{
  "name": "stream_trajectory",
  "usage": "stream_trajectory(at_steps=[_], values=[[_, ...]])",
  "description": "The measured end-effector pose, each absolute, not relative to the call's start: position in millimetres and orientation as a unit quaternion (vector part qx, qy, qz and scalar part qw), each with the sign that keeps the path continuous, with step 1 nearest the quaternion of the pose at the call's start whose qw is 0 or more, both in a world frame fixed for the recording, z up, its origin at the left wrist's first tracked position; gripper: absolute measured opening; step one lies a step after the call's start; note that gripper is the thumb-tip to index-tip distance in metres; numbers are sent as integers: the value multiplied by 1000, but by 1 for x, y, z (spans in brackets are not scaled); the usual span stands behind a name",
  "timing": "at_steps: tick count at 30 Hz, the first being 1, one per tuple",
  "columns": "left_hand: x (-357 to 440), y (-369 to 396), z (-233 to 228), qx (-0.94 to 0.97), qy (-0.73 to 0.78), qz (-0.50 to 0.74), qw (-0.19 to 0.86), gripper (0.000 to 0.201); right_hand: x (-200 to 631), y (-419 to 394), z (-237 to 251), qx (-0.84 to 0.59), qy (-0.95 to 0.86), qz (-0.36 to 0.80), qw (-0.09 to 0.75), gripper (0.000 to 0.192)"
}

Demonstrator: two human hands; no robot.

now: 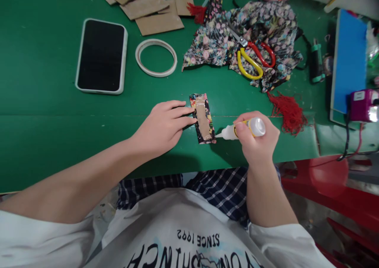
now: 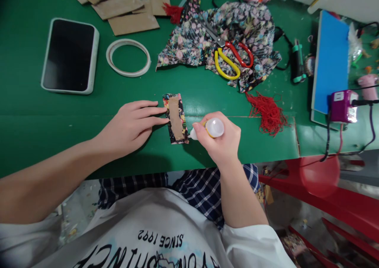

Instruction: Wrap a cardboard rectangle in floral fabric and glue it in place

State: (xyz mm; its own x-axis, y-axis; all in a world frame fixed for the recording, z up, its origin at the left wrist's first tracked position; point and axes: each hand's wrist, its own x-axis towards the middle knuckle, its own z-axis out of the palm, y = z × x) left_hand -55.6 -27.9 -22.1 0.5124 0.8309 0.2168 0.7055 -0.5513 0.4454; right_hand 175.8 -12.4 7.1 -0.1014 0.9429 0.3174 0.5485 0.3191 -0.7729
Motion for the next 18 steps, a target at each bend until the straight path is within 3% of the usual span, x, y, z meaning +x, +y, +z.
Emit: stream_trajectory(at_steps=[18], values=[[-56, -28, -22, 853, 450, 213, 155, 36, 166, -16, 8, -507, -727, 262, 382, 25]])
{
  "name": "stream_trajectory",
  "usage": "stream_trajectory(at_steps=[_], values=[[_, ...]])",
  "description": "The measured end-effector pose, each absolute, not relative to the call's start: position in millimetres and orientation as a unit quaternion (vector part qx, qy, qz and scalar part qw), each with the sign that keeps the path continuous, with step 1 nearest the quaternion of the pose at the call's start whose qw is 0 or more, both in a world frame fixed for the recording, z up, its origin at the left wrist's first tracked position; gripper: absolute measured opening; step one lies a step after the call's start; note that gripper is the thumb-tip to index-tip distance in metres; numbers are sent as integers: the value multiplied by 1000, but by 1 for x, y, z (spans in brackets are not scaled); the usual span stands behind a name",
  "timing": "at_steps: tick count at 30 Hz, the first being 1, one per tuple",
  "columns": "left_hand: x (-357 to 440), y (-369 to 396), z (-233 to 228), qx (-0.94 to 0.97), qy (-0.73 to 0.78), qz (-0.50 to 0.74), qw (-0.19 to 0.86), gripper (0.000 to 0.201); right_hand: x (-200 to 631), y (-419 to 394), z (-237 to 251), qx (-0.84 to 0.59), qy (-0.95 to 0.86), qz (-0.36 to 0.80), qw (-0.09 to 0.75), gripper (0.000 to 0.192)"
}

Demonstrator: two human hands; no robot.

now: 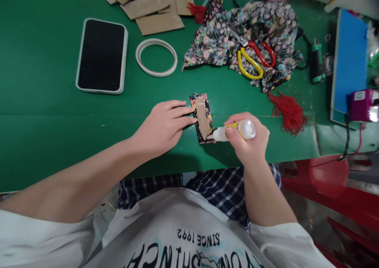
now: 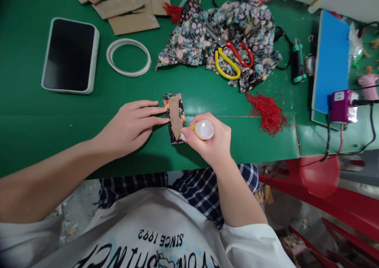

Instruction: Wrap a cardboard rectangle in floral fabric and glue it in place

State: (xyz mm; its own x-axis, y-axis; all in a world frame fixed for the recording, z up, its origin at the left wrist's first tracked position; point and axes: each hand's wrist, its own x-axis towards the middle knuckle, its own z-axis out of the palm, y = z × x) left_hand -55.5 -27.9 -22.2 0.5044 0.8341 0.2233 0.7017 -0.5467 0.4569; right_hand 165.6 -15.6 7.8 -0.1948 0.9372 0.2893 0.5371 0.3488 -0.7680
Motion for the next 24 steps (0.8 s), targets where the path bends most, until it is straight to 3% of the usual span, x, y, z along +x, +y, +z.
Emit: stream_trajectory(at_steps=[9, 14, 24], values=[[-55, -27, -21, 854, 452, 207, 154, 36, 155, -19, 8, -506, -690, 315, 411, 28], [-55, -27, -22, 856, 449, 205, 153, 35, 156, -18, 6, -500, -712, 303, 389, 25], [-55, -27, -23, 861, 443, 208, 139, 36, 161, -16, 4, -497, -704, 282, 422, 24]])
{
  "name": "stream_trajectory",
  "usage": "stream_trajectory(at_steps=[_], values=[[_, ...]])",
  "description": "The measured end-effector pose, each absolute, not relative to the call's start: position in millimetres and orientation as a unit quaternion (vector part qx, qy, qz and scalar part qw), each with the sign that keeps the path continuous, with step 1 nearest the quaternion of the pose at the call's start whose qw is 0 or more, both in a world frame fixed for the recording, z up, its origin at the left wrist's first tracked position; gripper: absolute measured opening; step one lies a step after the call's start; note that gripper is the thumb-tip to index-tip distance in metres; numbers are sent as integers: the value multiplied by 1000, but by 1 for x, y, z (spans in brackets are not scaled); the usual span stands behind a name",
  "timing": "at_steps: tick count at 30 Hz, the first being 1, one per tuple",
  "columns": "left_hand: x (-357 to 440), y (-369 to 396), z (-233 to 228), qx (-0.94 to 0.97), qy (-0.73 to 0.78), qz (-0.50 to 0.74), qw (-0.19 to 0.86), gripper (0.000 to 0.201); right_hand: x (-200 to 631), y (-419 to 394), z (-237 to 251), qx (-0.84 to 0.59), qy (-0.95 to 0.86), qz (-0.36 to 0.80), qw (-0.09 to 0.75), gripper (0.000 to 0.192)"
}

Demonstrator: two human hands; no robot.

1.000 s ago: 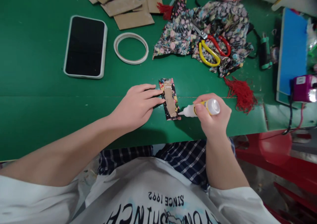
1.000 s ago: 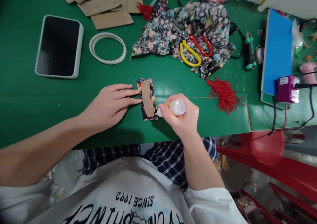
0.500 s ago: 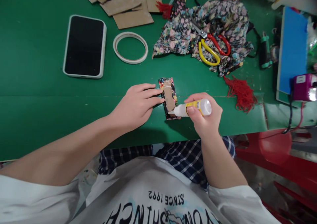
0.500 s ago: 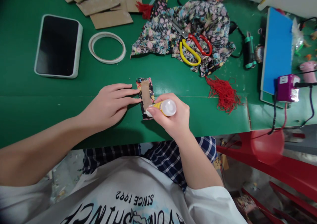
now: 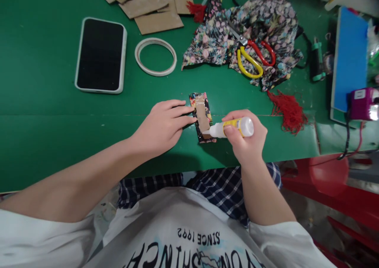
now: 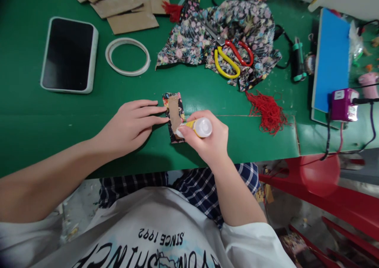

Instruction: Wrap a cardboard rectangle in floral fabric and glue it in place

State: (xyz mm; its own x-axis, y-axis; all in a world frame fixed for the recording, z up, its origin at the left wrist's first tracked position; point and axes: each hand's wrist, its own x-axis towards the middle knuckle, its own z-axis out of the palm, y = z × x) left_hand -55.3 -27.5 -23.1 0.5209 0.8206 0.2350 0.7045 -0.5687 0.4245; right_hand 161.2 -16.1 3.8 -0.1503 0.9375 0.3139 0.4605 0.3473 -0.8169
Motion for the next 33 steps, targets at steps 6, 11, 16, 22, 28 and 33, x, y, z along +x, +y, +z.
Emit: stream_trajectory(at_steps=[6, 11, 16, 22, 28, 33], values=[[-56, -28, -23, 862, 439, 213, 137, 35, 157, -17, 2, -482, -727, 285, 397, 24], [-56, -27, -24, 860, 443, 210, 144, 35, 161, -16, 5, -477, -734, 288, 389, 23], [-56, -27, -23, 860, 443, 211, 141, 36, 167, -15, 8, -501, -701, 283, 421, 22], [-56, -27, -22, 861, 444, 209, 135, 36, 162, -17, 6, -475, -734, 285, 392, 22], [-56, -27, -23, 862, 443, 205, 139, 35, 171, -14, 7, -524, -690, 257, 428, 17], [-56, -27, -23, 859, 444, 211, 142, 35, 170, -15, 5, -518, -699, 263, 417, 18]])
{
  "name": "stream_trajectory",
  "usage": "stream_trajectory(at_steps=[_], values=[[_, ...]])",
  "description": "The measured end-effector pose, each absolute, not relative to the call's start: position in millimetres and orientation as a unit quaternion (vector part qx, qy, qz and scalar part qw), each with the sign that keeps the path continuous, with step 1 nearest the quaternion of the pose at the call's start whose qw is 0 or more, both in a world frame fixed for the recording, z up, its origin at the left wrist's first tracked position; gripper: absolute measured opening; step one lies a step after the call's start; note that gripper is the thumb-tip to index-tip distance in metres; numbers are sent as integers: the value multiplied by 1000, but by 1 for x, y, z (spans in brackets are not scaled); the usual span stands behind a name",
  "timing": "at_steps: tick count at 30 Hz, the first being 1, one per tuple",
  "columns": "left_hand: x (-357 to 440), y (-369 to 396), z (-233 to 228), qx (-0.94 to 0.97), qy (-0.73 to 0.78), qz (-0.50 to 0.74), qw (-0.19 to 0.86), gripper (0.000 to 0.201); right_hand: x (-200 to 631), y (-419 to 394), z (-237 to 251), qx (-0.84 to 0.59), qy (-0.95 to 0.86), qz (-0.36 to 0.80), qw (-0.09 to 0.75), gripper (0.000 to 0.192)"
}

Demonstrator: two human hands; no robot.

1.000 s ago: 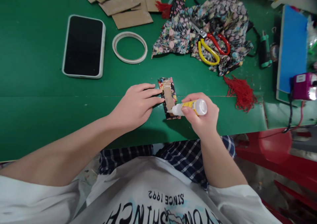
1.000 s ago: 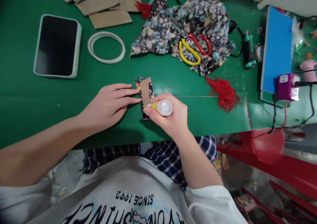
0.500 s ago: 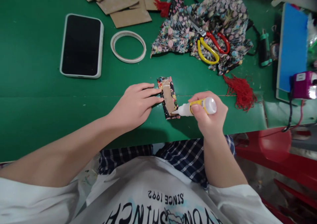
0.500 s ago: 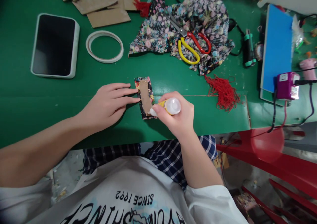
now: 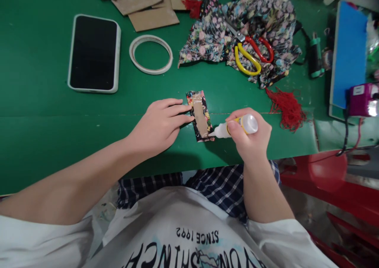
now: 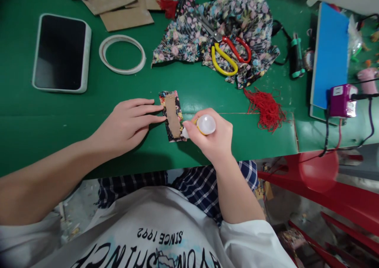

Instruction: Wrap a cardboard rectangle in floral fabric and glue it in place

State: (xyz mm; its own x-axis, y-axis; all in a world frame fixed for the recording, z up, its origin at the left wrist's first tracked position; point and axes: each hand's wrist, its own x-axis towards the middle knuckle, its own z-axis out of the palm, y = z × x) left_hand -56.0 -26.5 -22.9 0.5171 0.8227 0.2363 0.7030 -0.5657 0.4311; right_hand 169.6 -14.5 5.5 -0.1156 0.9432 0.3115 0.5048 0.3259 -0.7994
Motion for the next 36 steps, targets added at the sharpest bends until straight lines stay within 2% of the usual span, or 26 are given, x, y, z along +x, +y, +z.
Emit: stream_trajectory(at_steps=[7, 13, 20, 26, 30, 32, 34, 36], values=[[-55, -26, -21, 860, 442, 210, 141, 36, 159, -17, 7, -487, -735, 271, 386, 23], [-55, -27, -22, 859, 441, 216, 142, 35, 165, -14, 6, -527, -689, 259, 425, 21], [-55, -27, -21, 856, 447, 209, 150, 36, 157, -15, 6, -506, -724, 268, 384, 27], [-55, -27, -21, 857, 447, 206, 153, 36, 160, -14, 8, -534, -696, 250, 410, 19], [-55, -26, -21, 858, 446, 211, 144, 35, 157, -15, 5, -490, -728, 267, 398, 23], [-55, -27, -21, 860, 445, 211, 130, 34, 158, -13, 2, -488, -708, 276, 429, 30], [-53, -29, -20, 867, 448, 197, 95, 32, 165, -7, -1, -499, -647, 293, 496, 38], [-51, -32, -19, 875, 448, 176, 45, 29, 176, 1, -4, -503, -579, 338, 545, 38]])
